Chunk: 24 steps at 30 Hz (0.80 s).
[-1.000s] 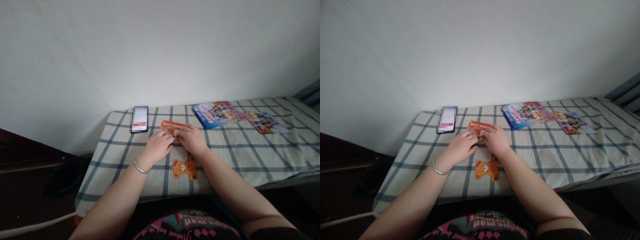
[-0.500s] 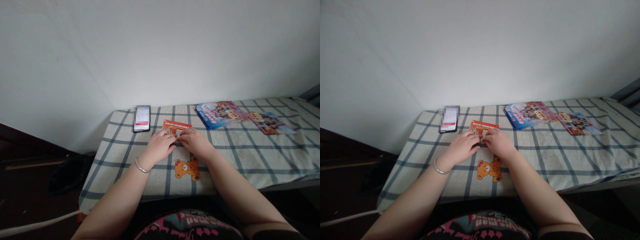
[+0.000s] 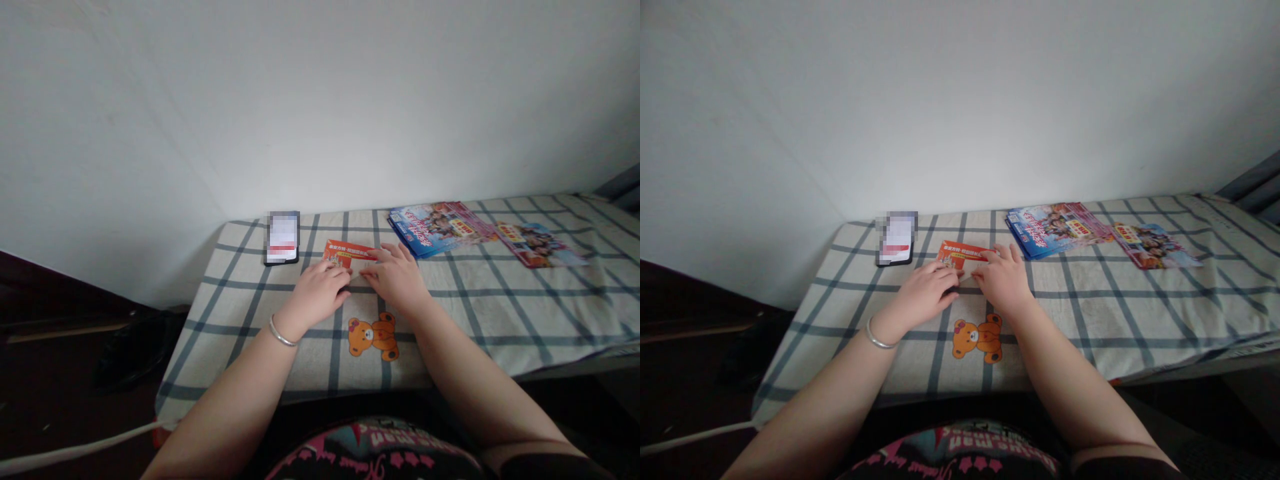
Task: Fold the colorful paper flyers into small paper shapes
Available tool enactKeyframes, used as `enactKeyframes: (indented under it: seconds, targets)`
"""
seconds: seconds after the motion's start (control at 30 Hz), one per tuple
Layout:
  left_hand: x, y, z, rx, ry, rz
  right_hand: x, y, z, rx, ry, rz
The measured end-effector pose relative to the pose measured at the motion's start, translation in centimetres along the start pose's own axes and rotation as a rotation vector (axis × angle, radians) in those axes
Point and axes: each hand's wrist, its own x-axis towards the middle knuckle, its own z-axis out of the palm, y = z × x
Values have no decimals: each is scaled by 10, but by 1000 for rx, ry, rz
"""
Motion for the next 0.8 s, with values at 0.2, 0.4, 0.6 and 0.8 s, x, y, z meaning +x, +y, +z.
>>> enactKeyframes:
  seconds: [0.2, 0.4, 0.6, 0.8]
  targets:
    - [0, 1, -2, 6, -15, -5, -2, 6, 0, -54, -4, 76]
    - [-1, 0, 0, 1, 0, -5, 0, 27, 3, -62, -39, 206]
    - [0, -1, 1, 9, 5, -14, 0, 33, 5, -68, -47, 201]
    - [6, 7, 6, 31, 14, 1, -1, 13, 0, -104, 9, 148]
